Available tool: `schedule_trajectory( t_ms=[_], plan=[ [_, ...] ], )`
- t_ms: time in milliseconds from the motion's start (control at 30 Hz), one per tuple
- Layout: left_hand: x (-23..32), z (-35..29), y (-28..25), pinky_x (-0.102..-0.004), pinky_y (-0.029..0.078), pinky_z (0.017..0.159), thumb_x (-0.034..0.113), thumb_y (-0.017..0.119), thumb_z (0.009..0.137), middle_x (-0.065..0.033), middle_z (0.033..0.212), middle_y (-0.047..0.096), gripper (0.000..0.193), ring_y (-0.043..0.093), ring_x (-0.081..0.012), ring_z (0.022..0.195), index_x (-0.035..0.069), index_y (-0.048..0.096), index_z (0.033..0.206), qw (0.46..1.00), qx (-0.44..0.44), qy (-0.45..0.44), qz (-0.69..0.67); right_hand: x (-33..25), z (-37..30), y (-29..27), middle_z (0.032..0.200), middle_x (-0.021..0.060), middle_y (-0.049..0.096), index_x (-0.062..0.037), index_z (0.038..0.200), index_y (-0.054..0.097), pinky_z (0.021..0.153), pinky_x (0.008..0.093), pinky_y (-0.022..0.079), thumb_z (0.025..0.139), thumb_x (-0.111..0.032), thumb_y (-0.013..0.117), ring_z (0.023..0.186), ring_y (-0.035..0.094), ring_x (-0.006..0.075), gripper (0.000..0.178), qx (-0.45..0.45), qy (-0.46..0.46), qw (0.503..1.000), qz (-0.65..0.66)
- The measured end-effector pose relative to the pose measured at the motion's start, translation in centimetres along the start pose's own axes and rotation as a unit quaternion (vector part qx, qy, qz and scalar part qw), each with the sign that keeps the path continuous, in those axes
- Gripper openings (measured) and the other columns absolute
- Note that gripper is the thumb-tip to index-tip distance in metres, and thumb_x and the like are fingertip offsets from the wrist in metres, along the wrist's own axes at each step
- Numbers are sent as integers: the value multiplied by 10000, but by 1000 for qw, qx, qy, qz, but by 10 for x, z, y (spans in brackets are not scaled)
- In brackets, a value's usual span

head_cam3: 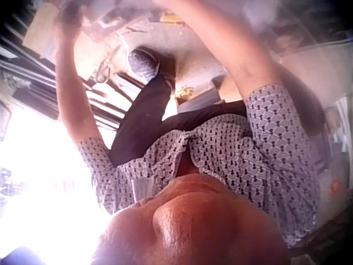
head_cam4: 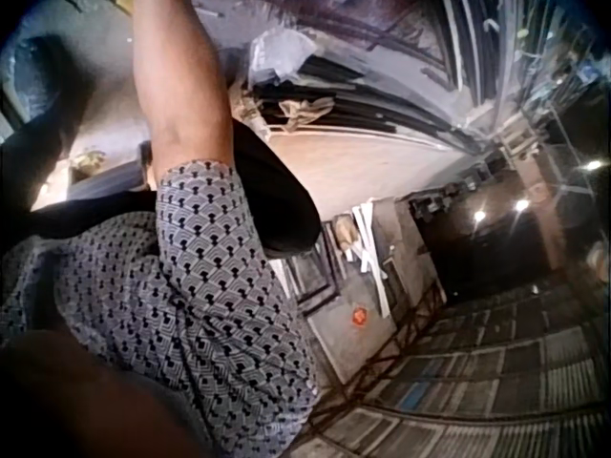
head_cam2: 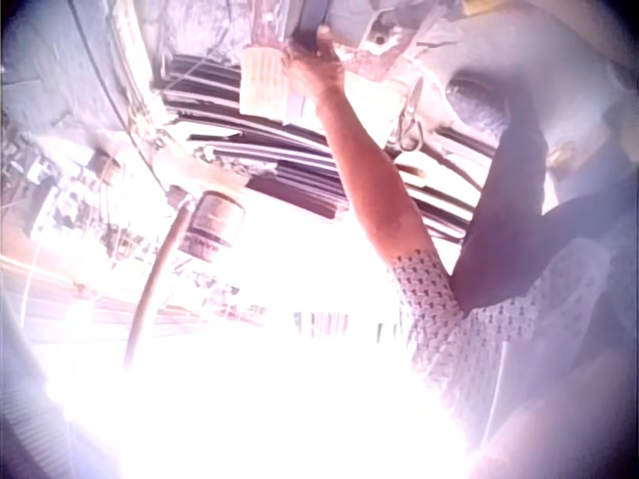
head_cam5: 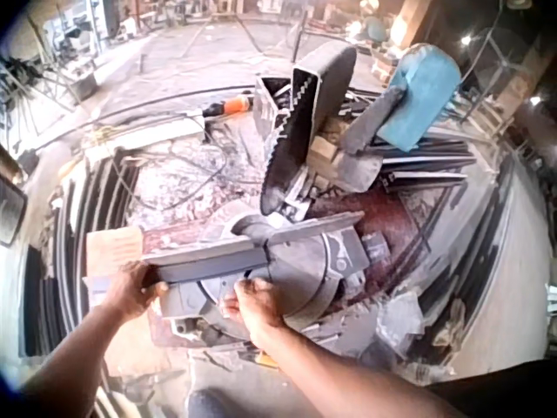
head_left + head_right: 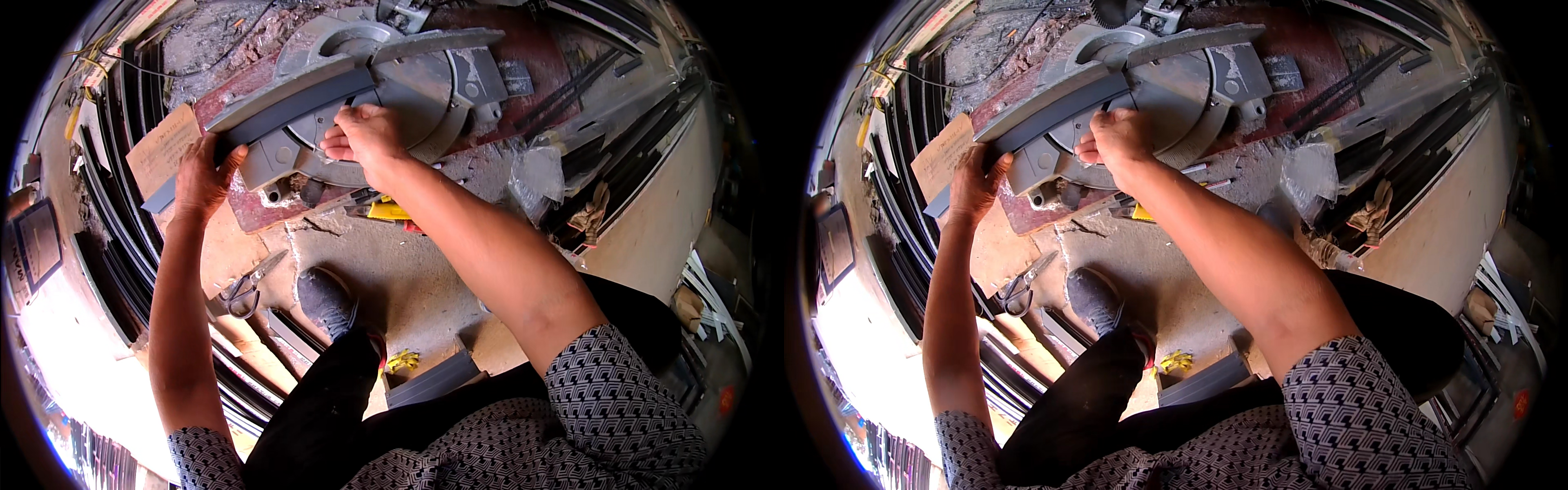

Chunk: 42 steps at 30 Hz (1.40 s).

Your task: The person measures and cuts metal profiles using a miter saw. They use a tape measure to mark lengths on the profiles, place them on the saw, and cut them. The person also removes protective film from the profiles after cutting.

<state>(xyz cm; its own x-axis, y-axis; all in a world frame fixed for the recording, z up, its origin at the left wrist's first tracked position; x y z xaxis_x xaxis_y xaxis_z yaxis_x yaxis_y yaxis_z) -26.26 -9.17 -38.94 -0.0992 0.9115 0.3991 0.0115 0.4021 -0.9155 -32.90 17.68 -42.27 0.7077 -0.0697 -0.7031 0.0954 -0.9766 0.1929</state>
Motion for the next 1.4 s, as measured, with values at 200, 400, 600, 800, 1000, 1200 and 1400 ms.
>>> schedule_trajectory(
  t_ms=[200, 400, 600, 800, 1000, 1200, 1400],
  plan=[
    [5, 2, -2, -481, 513, 854, 570, 659, 955, -208, 999, 689, 566, 662, -416, 958, 31, 641, 1125, 999, 10, 12, -43, 17, -30, -18, 868, 117, 706, 7, 1006, 607, 640, 304, 630, 1045, -225, 599, 711, 725, 197, 236, -27, -13, 999, -35],
    [5, 2, -4, -478, 517, 847, 550, 646, 974, -204, 1013, 690, 541, 669, -414, 960, 36, 642, 1140, 1000, -4, 22, -12, 37, -56, -41, 858, 91, 696, 4, 1044, 617, 613, 281, 610, 1045, -229, 613, 685, 706, 159, 233, -30, 3, 998, -47],
    [3, 2, -3, -463, 521, 873, 565, 622, 988, -208, 1064, 697, 575, 678, -403, 1000, 20, 645, 1168, 1000, -29, 3, -5, 49, -74, -54, 853, 76, 692, -8, 1056, 619, 597, 264, 587, 1047, -252, 624, 673, 692, 136, 244, -46, 9, 997, -58],
    [4, 2, -2, -463, 513, 905, 561, 627, 987, -211, 1097, 700, 581, 673, -398, 1038, 20, 640, 1198, 999, -29, -2, -13, 62, -86, -65, 823, 69, 688, 33, 1034, 617, 563, 253, 581, 1039, -203, 582, 637, 678, 119, 239, -30, 13, 997, -68],
    [3, 4, 0, -464, 510, 917, 553, 628, 989, -220, 1133, 699, 585, 661, -416, 1065, 19, 629, 1228, 1000, -24, 7, 0, 71, -95, -74, 852, 54, 682, -1, 1056, 615, 617, 262, 572, 1046, -269, 613, 680, 664, 114, 268, -46, 41, 995, -75],
    [-1, 4, 2, -475, 508, 908, 574, 611, 990, -220, 1115, 699, 595, 649, -435, 1059, 16, 629, 1198, 999, -25, 13, 20, 77, -101, -79, 838, 37, 666, -10, 1031, 614, 635, 259, 570, 1050, -290, 610, 694, 646, 95, 280, -63, 30, 995, -64],
    [1, 3, 2, -481, 507, 898, 599, 590, 992, -212, 1107, 699, 608, 651, -427, 1059, 22, 633, 1179, 1000, -15, 14, 22, 82, -104, -83, 836, 31, 657, -19, 998, 610, 623, 253, 562, 1064, -281, 593, 691, 637, 87, 271, -82, 22, 995, -61]
  ],
)
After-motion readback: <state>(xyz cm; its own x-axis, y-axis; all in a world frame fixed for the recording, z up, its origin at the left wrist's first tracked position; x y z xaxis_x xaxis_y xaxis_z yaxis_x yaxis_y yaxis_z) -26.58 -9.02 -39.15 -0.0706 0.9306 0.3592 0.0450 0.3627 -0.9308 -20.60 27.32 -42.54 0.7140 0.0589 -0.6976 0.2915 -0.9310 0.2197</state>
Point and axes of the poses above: each hand's wrist, its own z-axis towards the middle knuckle, its own y-axis out of the palm, x = y × z, the point moved 5 cm from there along z, towards the middle knuckle
